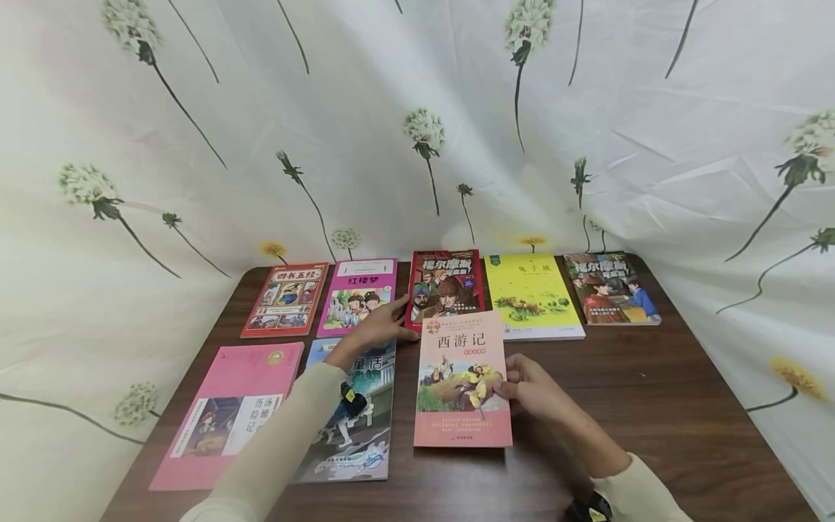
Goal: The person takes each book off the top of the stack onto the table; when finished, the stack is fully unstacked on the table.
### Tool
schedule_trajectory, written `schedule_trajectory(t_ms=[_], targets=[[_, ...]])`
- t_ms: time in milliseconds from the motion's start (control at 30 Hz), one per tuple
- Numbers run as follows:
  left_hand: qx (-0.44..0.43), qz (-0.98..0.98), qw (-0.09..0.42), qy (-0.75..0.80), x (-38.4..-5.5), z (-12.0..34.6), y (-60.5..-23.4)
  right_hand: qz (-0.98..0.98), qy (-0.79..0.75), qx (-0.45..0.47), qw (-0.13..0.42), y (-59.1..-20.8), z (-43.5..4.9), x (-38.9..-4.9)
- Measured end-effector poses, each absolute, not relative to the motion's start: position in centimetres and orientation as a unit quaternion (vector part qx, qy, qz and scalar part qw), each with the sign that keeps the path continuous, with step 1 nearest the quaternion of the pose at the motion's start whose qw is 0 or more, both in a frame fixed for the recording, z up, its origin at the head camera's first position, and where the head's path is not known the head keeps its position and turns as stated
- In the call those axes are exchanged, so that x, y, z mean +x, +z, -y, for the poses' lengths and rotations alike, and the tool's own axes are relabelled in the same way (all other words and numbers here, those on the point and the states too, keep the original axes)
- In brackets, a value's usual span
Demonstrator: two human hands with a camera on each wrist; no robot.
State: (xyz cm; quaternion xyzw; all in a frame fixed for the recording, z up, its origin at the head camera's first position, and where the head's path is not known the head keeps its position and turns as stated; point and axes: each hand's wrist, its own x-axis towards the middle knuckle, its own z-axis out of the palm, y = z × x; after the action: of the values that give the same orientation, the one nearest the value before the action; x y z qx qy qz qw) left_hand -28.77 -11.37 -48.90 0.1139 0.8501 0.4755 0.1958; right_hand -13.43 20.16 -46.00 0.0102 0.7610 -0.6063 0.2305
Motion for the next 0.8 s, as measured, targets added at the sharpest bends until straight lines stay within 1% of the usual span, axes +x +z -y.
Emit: schedule_trajectory(t_ms=[267,400,567,800], targets=[[0.11,-0.843,0.203,0.486,-28.6,11.4,-49.1,-0.751,-0.604,0.006,0.266,-48.2,-20.0,-12.7],[0.108,-0.845,0.202,0.483,-28.6,11.3,-49.1,-0.749,-0.605,0.021,0.267,-49.0,-19.5,-12.5],[0.109,-0.847,0.202,0.48,-28.6,11.3,-49.2,-0.785,-0.572,0.046,0.233,-49.4,-18.2,-12.1],[0.114,-0.85,0.193,0.476,-28.3,11.3,-48.6,-0.902,-0.403,0.029,0.155,-48.8,-17.4,-12.0]])
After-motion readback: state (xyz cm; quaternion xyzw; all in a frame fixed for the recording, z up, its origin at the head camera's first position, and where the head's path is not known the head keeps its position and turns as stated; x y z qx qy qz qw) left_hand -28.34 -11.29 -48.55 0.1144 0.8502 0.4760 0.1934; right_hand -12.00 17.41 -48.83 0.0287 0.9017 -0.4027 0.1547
